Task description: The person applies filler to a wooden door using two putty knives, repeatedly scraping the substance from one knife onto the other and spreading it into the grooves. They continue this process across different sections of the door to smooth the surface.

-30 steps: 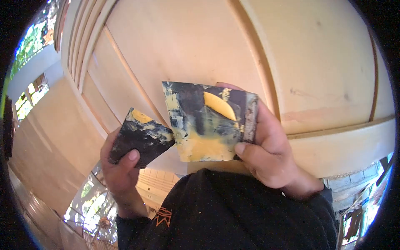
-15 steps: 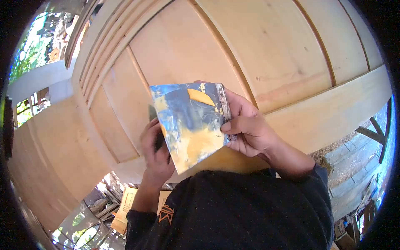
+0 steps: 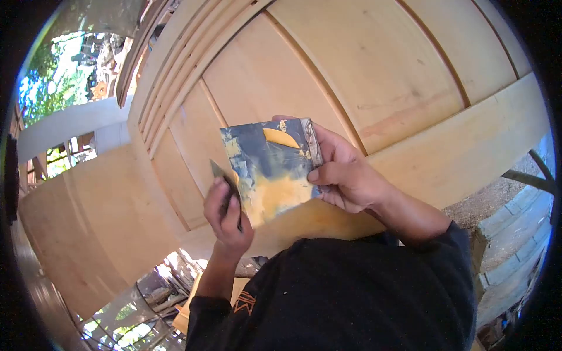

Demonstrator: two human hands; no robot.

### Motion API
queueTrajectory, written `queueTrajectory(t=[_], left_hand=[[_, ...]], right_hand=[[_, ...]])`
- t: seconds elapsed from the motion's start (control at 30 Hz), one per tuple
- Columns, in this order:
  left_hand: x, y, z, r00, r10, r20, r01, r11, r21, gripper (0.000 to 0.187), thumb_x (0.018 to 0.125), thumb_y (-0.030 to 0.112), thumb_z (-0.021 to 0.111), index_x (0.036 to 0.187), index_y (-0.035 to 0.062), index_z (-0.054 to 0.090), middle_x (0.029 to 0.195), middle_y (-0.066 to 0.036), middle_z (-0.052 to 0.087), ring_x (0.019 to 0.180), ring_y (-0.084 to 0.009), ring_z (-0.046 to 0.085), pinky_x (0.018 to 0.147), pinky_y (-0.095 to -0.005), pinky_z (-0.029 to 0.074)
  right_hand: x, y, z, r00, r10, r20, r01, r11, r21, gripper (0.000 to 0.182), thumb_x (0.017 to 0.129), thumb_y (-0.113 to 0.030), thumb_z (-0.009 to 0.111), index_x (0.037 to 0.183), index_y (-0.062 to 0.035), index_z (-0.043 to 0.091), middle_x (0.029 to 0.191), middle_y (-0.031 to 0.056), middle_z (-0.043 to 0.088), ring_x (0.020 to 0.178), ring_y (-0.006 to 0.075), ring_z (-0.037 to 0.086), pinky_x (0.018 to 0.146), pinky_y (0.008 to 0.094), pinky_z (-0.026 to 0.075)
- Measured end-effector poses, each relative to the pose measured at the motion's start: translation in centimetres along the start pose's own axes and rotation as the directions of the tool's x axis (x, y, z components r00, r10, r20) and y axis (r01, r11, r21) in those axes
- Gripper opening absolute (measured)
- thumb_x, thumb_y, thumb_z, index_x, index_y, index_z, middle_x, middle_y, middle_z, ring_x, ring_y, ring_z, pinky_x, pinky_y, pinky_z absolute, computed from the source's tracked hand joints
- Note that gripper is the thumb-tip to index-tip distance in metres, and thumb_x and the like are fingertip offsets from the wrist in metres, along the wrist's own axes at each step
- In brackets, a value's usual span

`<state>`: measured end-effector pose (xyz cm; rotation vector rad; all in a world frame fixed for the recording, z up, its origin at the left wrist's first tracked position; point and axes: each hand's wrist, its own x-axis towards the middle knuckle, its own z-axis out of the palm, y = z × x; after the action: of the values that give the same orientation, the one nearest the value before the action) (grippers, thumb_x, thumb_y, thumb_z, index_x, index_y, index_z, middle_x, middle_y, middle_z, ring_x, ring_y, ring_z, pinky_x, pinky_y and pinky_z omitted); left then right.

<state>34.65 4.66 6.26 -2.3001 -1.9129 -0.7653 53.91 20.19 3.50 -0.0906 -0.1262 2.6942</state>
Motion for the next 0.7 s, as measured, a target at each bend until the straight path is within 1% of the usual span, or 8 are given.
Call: queueTrajectory(t=[0.07, 0.1, 0.2, 0.3, 0.43, 0.53, 0.63, 0.7], left_hand=[[0.3, -1.1, -1.4, 0.999, -0.039, 0.026, 0.037, 0.997, 0.072, 0.048, 0.073, -0.018, 0.041, 0.118, -0.0001, 0.046, 0.122, -0.022, 0.044, 0.114, -0.0411, 0.046, 0.097, -0.0476, 0.040], [0.5, -1.3, -2.1, 0.997, -0.071, 0.034, 0.067, 0.991, 0.113, 0.048, 0.073, -0.020, 0.039, 0.117, -0.0014, 0.048, 0.121, -0.022, 0.046, 0.113, -0.0404, 0.048, 0.097, -0.0464, 0.041], [4.4, 0.3, -5.6, 0.956, -0.263, 0.133, 0.269, 0.962, -0.036, 0.045, 0.073, -0.017, 0.048, 0.114, 0.0000, 0.053, 0.117, -0.018, 0.051, 0.114, -0.0372, 0.047, 0.096, -0.0458, 0.042], [7.7, 2.1, -7.3, 0.898, -0.267, 0.349, 0.271, 0.962, 0.039, 0.053, 0.066, -0.017, 0.048, 0.116, 0.0006, 0.055, 0.119, -0.015, 0.054, 0.116, -0.0344, 0.047, 0.097, -0.0451, 0.040], [8.5, 2.9, -6.6, 0.835, -0.290, 0.468, 0.228, 0.956, 0.185, 0.058, 0.060, -0.018, 0.048, 0.113, 0.0031, 0.060, 0.116, -0.012, 0.057, 0.111, -0.0326, 0.052, 0.097, -0.0417, 0.041], [7.9, 2.7, -6.5, 0.744, -0.279, 0.607, 0.241, 0.959, 0.146, 0.061, 0.061, -0.013, 0.050, 0.120, 0.0029, 0.054, 0.123, -0.012, 0.051, 0.115, -0.0345, 0.046, 0.099, -0.0463, 0.035], [7.5, 2.6, -6.1, 0.674, -0.263, 0.690, 0.297, 0.952, 0.073, 0.063, 0.060, -0.012, 0.051, 0.122, 0.0042, 0.053, 0.123, -0.012, 0.052, 0.114, -0.0345, 0.047, 0.098, -0.0445, 0.037], [7.4, 2.0, -6.2, 0.614, -0.255, 0.747, 0.426, 0.904, -0.041, 0.062, 0.060, -0.013, 0.049, 0.120, 0.0045, 0.054, 0.121, -0.014, 0.054, 0.112, -0.0343, 0.049, 0.096, -0.0423, 0.039]], right_hand=[[-0.3, -0.6, 0.0, 0.999, -0.015, 0.034, 0.014, 0.999, 0.039, 0.074, 0.073, 0.015, 0.043, 0.141, -0.0005, 0.019, 0.134, 0.0138, 0.041, 0.120, 0.0193, 0.048, 0.094, 0.0297, 0.045], [-0.3, -0.8, 0.1, 0.999, -0.027, 0.024, 0.027, 1.000, -0.003, 0.074, 0.073, 0.015, 0.043, 0.141, -0.0004, 0.019, 0.135, 0.0136, 0.041, 0.120, 0.0192, 0.047, 0.096, 0.0296, 0.044], [0.0, -0.3, 0.4, 0.999, -0.051, -0.008, 0.049, 0.991, -0.123, 0.074, 0.072, 0.015, 0.042, 0.141, -0.0001, 0.020, 0.136, 0.0133, 0.040, 0.122, 0.0188, 0.046, 0.100, 0.0297, 0.039], [0.2, 0.4, 0.4, 0.998, -0.067, -0.019, 0.059, 0.962, -0.266, 0.074, 0.071, 0.015, 0.041, 0.140, 0.0003, 0.021, 0.137, 0.0127, 0.039, 0.125, 0.0182, 0.042, 0.104, 0.0305, 0.033], [0.1, 0.8, 0.2, 0.996, -0.093, 0.006, 0.085, 0.879, -0.469, 0.073, 0.070, 0.015, 0.037, 0.140, 0.0014, 0.021, 0.136, 0.0117, 0.038, 0.128, 0.0169, 0.036, 0.108, 0.0310, 0.024], [-0.1, 1.2, -0.3, 0.993, -0.112, -0.024, 0.082, 0.838, -0.540, 0.073, 0.069, 0.015, 0.034, 0.140, 0.0024, 0.021, 0.136, 0.0116, 0.037, 0.129, 0.0166, 0.034, 0.109, 0.0307, 0.022], [-0.1, 1.3, -1.0, 0.990, -0.129, -0.061, 0.073, 0.828, -0.557, 0.073, 0.068, 0.014, 0.032, 0.139, 0.0029, 0.021, 0.136, 0.0121, 0.037, 0.130, 0.0169, 0.033, 0.109, 0.0307, 0.021], [0.1, 1.3, -1.3, 0.982, -0.167, -0.087, 0.087, 0.811, -0.579, 0.073, 0.068, 0.014, 0.031, 0.139, 0.0032, 0.020, 0.136, 0.0126, 0.037, 0.130, 0.0175, 0.033, 0.109, 0.0309, 0.021]])
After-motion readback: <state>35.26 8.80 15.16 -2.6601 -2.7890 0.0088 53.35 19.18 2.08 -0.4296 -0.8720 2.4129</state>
